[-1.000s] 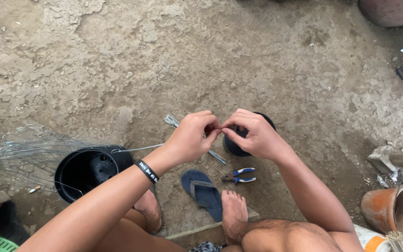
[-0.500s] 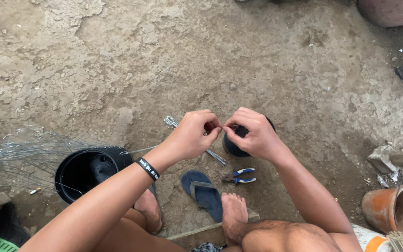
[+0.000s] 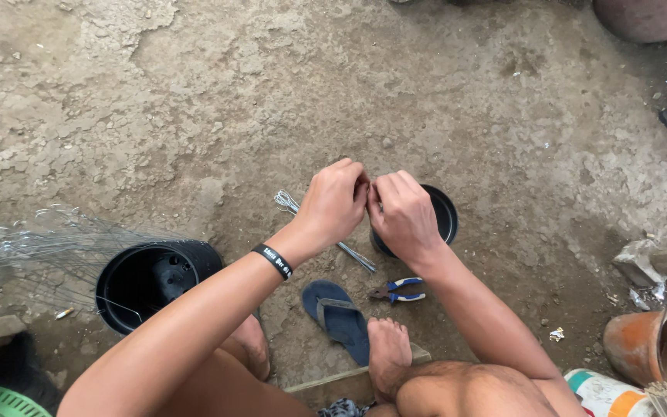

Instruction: The person sits on the ground and uses pliers to bend and twist metal wires into hanger shapes. They repeatedly thread the wires through holes in a black plastic pot, cut the wire, and secure the ends to form a looped structure.

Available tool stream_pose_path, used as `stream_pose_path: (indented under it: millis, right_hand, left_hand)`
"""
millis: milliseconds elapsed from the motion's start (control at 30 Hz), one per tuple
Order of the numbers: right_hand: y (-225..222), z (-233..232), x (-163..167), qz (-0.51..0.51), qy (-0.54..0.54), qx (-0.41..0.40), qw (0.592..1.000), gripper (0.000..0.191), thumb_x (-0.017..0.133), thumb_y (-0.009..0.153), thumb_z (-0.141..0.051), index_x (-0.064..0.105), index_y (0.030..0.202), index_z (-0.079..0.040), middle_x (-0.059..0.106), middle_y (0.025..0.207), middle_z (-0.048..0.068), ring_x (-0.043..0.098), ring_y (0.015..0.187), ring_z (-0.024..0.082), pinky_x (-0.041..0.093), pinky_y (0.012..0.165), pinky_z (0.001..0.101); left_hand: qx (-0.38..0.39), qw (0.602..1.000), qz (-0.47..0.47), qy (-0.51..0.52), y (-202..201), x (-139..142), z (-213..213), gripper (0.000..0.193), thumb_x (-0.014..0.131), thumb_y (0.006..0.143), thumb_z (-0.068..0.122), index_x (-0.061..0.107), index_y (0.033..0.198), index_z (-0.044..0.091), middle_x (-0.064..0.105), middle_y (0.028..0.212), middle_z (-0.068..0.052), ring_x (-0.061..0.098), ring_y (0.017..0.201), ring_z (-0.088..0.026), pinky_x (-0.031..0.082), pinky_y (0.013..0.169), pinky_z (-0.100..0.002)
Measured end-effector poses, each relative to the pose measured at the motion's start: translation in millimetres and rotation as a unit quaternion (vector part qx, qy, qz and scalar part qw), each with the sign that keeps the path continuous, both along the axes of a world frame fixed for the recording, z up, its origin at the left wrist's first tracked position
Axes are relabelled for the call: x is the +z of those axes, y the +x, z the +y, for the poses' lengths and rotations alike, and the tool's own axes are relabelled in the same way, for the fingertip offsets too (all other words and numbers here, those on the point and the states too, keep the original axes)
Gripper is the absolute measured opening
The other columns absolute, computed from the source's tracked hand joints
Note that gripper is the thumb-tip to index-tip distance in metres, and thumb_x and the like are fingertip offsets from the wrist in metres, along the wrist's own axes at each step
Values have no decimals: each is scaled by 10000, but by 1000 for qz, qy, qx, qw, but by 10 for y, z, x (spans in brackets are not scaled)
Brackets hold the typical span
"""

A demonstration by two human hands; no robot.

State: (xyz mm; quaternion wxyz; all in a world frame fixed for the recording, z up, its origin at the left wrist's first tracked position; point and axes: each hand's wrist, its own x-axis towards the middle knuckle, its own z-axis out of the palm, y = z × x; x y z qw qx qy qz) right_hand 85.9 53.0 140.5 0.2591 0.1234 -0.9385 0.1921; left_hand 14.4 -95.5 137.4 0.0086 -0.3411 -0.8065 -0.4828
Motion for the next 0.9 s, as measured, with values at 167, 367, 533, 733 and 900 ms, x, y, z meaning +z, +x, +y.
stream_pose_path:
  millis: [167,367,533,733,900]
  right_hand:
    - [-13,38,-44,13,-16,-5,1000,125,682,894,-22,570,843,-3,593,809,162,587,796,353,488,721,450]
    - [2,57,-113,1,-25,-24,999,128,688,894,-27,574,839,-6,598,805,169,593,801,360,490,722,455]
    - [13,277,-148,17,-69,-48,996,123,683,921,-57,604,839,-12,630,808,159,632,776,331,512,703,440]
    - [55,1110,-202,-4,-137,-219,966,141,713,927,-112,677,857,5,685,753,157,678,666,283,526,622,390]
    - [140,1573,-525,-153,-231,-198,940,147,717,889,-132,714,851,11,692,692,94,638,610,144,489,561,314]
  left_hand:
    - [7,1000,-14,4,-22,-37,49,69,655,852,44,663,861,-24,666,902,-208,665,879,-415,539,769,-475]
    - [24,1000,-3,-16,23,-75,141,72,661,881,35,671,862,-35,674,910,-212,661,894,-424,530,780,-485]
    - [-24,999,-29,-22,10,-26,52,93,697,872,82,707,915,0,693,914,-181,704,833,-358,566,740,-440]
    - [-66,990,5,-125,-79,266,-467,117,716,891,146,735,962,54,716,903,-128,719,785,-296,572,694,-403]
    - [-15,979,126,-159,-16,729,-776,122,721,911,174,761,992,92,727,926,-89,706,777,-297,551,663,-405]
